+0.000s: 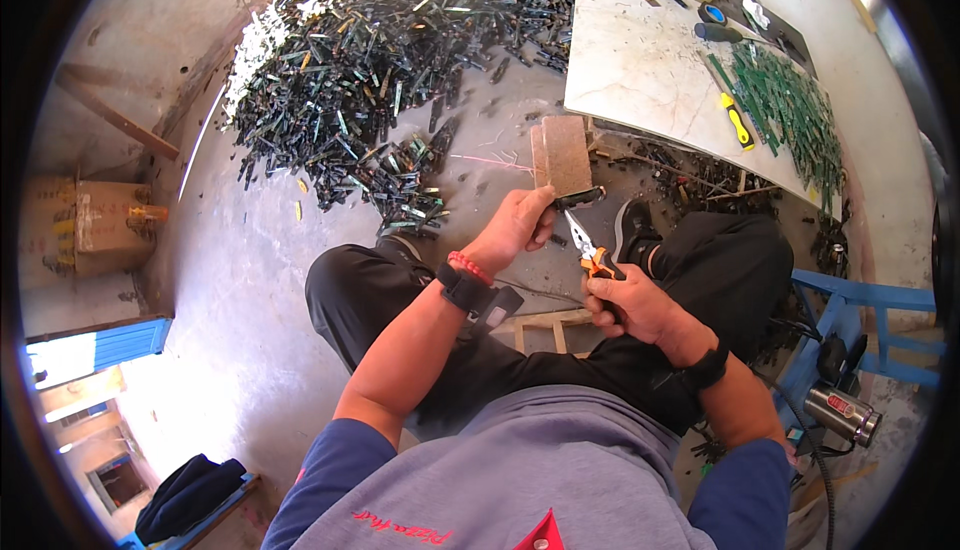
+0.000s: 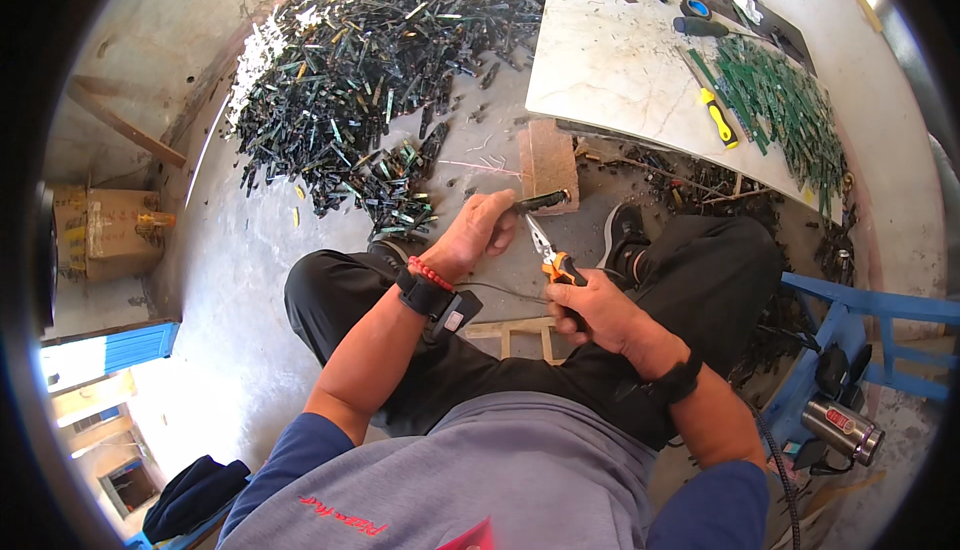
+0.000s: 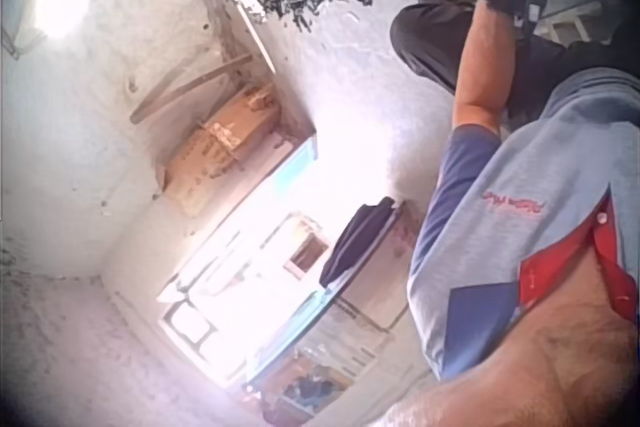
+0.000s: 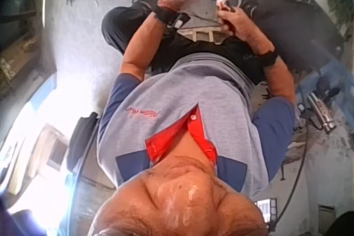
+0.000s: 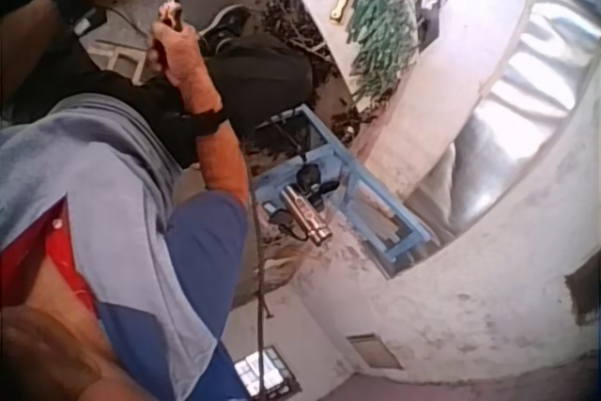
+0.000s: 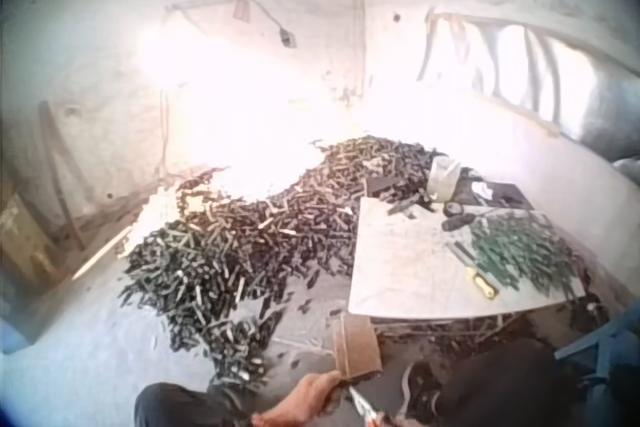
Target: The person sits on the floor and uses a screwdriver and pliers to disassemble small green circuit boards. They remove components and strip wires, placing the processed pieces onto a nearby white table.
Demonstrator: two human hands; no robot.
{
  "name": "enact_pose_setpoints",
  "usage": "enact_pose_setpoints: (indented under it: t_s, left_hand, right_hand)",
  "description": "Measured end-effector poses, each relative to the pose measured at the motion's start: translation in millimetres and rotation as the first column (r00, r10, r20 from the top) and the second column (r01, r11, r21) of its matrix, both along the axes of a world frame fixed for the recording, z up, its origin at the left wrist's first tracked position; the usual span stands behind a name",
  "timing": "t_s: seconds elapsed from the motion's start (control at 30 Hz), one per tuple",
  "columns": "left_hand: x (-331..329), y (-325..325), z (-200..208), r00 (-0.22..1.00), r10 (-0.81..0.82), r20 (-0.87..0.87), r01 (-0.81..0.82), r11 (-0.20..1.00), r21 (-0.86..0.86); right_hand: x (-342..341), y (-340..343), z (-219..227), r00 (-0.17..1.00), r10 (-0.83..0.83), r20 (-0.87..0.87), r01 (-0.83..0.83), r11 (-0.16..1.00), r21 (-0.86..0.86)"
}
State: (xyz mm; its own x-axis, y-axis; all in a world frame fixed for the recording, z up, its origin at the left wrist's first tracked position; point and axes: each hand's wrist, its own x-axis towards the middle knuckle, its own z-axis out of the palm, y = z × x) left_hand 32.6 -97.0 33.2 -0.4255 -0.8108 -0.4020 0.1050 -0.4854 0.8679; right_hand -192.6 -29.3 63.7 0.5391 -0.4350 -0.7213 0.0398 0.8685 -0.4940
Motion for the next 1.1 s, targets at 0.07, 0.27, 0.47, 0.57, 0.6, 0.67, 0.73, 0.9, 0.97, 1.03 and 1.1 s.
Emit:
enact_pose_setpoints:
  t_s: [0.07,0.27,0.47,0.57,0.6,0.67,0.73,0.9,0.97,1.03,1.1]
  left_hand:
    - [-1.3,-1.1,3.2,0.992,0.048,-0.114,-0.036,0.994,0.106]
    - [5.3,-8.5,1.1,0.900,0.075,-0.429,0.061,0.954,0.295]
    - [6.5,-9.7,-3.6,0.795,0.109,-0.597,0.146,0.921,0.362]
    - [5.0,-9.7,-10.7,0.793,0.103,-0.600,0.154,0.919,0.362]
    - [2.2,-8.9,-11.8,0.823,0.112,-0.557,0.137,0.912,0.386]
    - [0.1,-7.1,-12.2,0.904,0.096,-0.416,0.060,0.936,0.347]
    - [-3.2,-4.7,-11.4,0.976,0.072,-0.207,-0.029,0.979,0.204]
    - [14.4,-10.0,-20.3,0.995,0.084,0.051,-0.092,0.978,0.185]
    - [8.4,-5.9,-18.2,0.993,0.048,0.110,-0.064,0.988,0.140]
    - [-2.9,1.0,-9.4,0.984,0.000,0.177,-0.019,0.995,0.103]
    - [-13.2,5.9,-2.4,0.967,-0.059,0.249,0.043,0.997,0.069]
  right_hand:
    - [5.1,3.6,8.9,0.978,-0.077,0.192,0.057,0.993,0.108]
    - [11.9,9.8,7.8,0.849,-0.167,0.501,0.041,0.967,0.252]
    - [18.1,9.8,3.9,0.806,-0.164,0.568,0.027,0.970,0.242]
    - [16.3,4.6,14.4,0.886,-0.120,0.448,0.052,0.986,0.160]
    - [14.5,2.8,17.6,0.923,-0.094,0.372,0.061,0.993,0.100]
    - [11.9,-1.6,22.9,0.975,-0.051,0.215,0.062,0.997,-0.044]
    - [7.5,-6.8,26.5,0.998,-0.029,0.049,0.038,0.978,-0.205]
    - [1.2,-10.1,1.9,0.574,-0.178,-0.799,-0.592,0.584,-0.556]
    - [8.5,-5.6,-0.4,0.472,-0.230,-0.851,-0.667,0.538,-0.515]
    - [15.0,-2.5,-3.9,0.383,-0.269,-0.884,-0.722,0.509,-0.468]
    - [20.1,-1.3,-6.6,0.308,-0.297,-0.904,-0.760,0.494,-0.422]
